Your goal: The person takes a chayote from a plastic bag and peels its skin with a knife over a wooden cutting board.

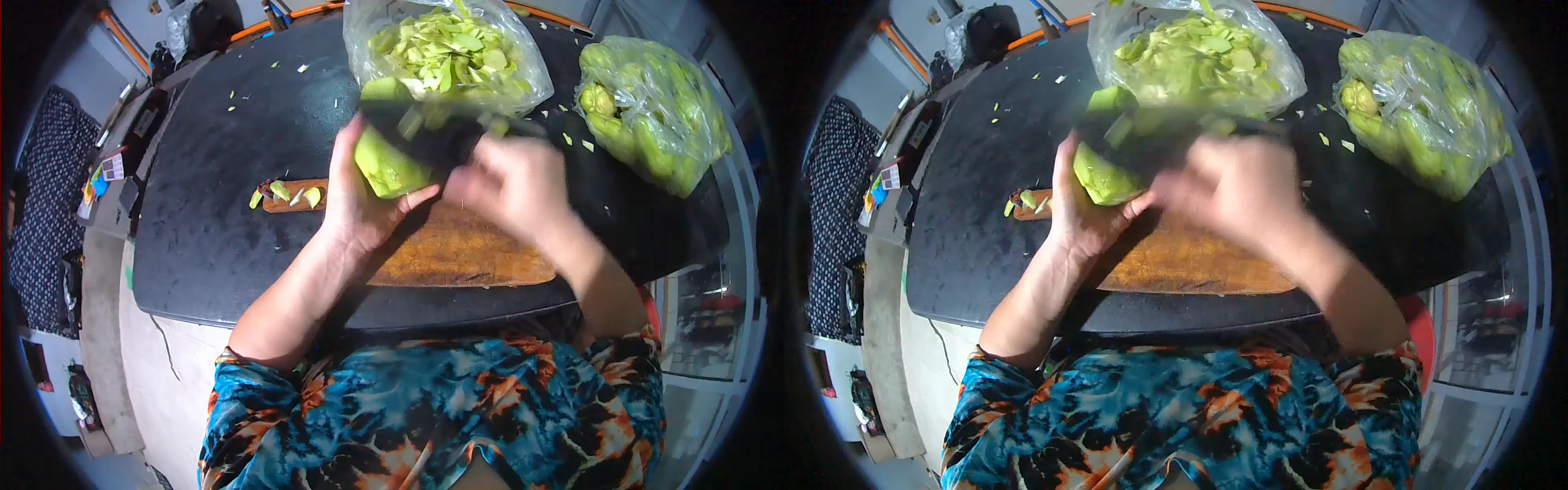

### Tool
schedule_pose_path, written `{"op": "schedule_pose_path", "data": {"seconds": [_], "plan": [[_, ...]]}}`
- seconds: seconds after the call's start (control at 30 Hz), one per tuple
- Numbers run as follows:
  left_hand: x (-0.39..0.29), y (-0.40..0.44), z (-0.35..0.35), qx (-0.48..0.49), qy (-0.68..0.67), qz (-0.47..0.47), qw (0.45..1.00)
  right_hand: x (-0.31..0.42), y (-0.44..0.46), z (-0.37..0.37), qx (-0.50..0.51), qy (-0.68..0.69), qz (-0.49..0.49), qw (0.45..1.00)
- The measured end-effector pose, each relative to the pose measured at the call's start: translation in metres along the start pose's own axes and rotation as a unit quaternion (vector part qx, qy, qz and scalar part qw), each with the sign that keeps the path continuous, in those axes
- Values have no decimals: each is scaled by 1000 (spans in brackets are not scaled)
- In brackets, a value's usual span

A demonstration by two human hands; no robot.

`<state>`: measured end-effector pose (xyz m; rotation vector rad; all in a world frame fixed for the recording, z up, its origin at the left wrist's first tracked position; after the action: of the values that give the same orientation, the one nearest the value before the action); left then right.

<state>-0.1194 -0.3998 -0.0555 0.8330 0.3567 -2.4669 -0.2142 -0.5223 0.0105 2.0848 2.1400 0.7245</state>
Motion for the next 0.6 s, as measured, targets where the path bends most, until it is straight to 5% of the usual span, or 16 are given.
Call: {"op": "schedule_pose_path", "data": {"seconds": [0.1, 0.27, 0.37, 0.43, 0.6], "plan": [[6, 0, 19, 112, -24, -7, 993, -110, 13, -1, -39, 18, 206, 978], [5, 6, 5, 78, -26, -8, 997, -69, -2, -18, -39, 141, 118, 982], [5, 2, -1, -40, -13, -6, 999, 1, -10, -25, 5, 156, -6, 988], [11, 5, 17, 94, -161, -43, 982, 35, -17, -24, -7, 122, -112, 986], [1, 8, -2, 96, -57, -6, 994, 59, -16, -18, -6, 119, -164, 979]]}}
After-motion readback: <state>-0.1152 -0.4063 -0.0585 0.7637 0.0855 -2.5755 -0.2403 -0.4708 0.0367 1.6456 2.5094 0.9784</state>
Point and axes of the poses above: each hand's wrist, its own y-axis towards the middle knuckle, its own z-axis out of the palm, x = y × z, the point moved 7 cm from there along y, towards the middle knuckle, and after that the axes turned 12 degrees about x, right-handed, at the moved point
